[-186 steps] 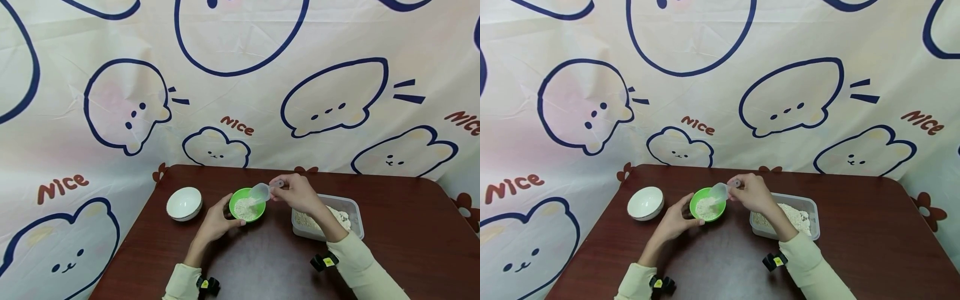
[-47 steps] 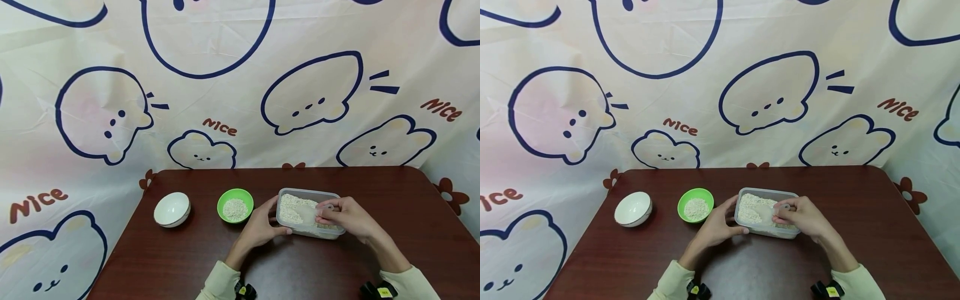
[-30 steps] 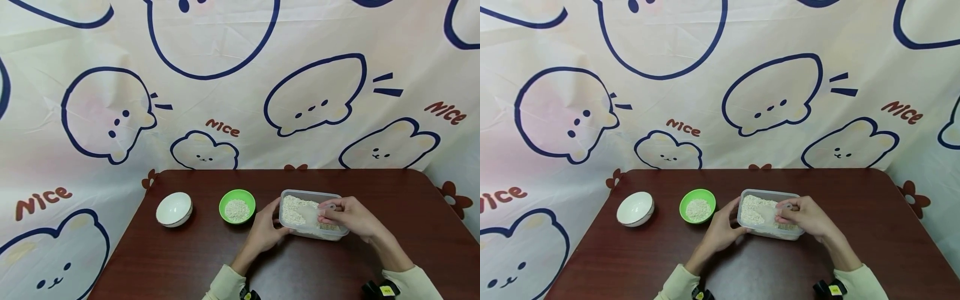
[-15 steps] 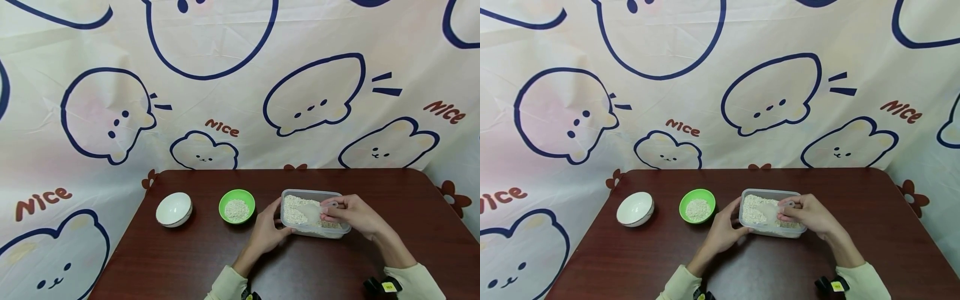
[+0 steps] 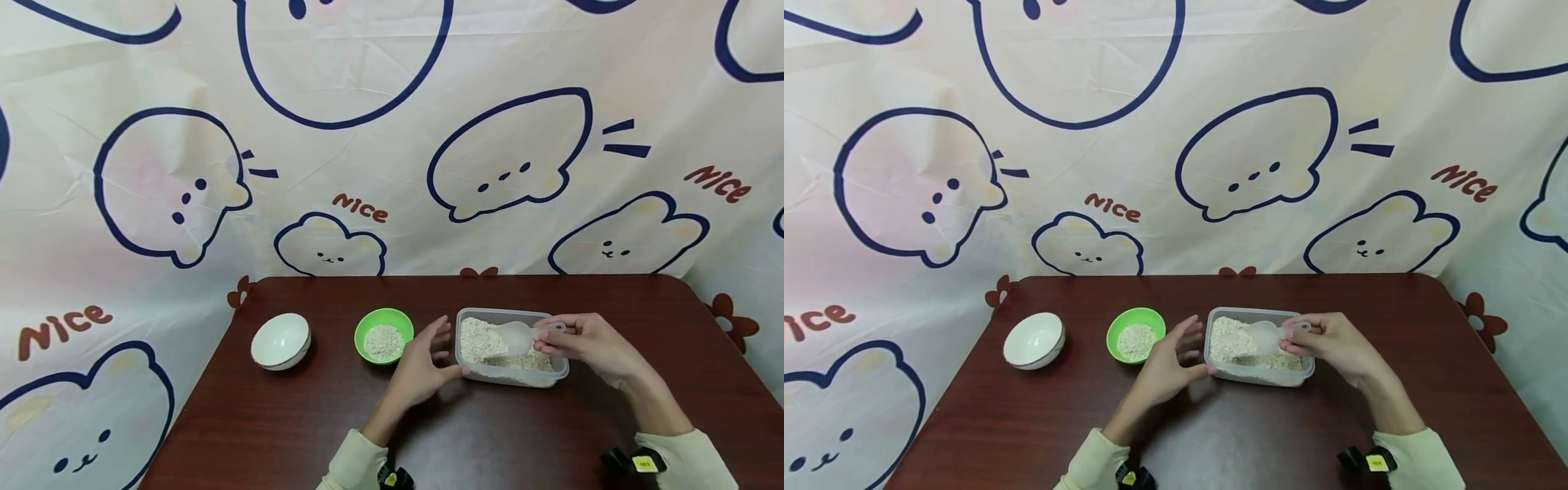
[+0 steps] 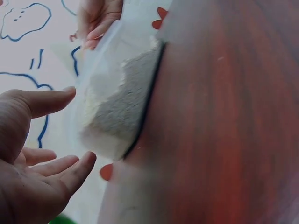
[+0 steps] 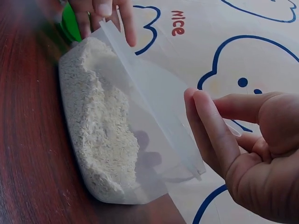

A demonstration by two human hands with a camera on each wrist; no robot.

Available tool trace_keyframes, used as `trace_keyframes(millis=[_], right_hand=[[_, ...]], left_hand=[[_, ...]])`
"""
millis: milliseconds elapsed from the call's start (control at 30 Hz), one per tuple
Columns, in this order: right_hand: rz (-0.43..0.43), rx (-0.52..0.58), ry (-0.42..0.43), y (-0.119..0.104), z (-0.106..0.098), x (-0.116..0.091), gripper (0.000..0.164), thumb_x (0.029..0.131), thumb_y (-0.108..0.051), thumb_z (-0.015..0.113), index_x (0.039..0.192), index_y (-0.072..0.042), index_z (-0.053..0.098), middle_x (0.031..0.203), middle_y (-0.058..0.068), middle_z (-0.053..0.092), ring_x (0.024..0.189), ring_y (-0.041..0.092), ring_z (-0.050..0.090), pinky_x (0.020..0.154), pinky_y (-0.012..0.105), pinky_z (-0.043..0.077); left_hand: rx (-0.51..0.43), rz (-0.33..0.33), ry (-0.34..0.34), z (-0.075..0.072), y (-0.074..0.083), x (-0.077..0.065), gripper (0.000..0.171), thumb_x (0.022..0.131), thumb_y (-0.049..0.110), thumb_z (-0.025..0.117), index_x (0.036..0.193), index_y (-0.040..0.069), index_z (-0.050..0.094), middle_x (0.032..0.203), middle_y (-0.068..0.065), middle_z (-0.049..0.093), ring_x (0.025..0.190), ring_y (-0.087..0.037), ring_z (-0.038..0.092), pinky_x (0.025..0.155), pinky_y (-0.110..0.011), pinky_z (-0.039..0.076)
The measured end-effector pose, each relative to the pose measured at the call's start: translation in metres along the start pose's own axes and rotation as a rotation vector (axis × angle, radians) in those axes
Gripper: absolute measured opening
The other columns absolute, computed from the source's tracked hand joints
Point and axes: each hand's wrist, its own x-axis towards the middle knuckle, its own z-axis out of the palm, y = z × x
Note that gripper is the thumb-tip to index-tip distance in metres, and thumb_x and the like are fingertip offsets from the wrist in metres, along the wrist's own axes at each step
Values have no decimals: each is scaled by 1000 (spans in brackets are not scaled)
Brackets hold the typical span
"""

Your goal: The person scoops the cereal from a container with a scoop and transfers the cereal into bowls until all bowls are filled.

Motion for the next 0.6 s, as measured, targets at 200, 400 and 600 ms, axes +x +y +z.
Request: trace_keyframes(millis=[200, 400, 600], right_hand=[[-15, 86, 9, 3, -6, -1, 30, 107, -6, 64, 131, 12, 67, 108, 8, 82, 101, 11, 80, 92, 31, 66], [-19, 116, 24, 2, -12, -4, 23, 108, -7, 63, 127, 2, 73, 108, 10, 83, 101, 12, 81, 92, 32, 66], [-22, 124, 27, -2, -12, -5, 23, 108, -7, 63, 127, 0, 74, 110, 12, 83, 101, 12, 81, 91, 30, 66]], left_hand=[[-28, 8, 24, -17, 4, -1, 91, 89, 11, 90, 165, 7, 41, 160, -17, 55, 144, -36, 59, 110, -41, 60], [-41, 25, 41, -30, 7, -1, 90, 90, 11, 89, 165, 8, 40, 160, -18, 54, 144, -36, 59, 110, -41, 60], [-46, 11, 60, -43, 9, -6, 88, 90, 11, 88, 165, 9, 41, 161, -17, 54, 145, -37, 58, 111, -46, 59]])
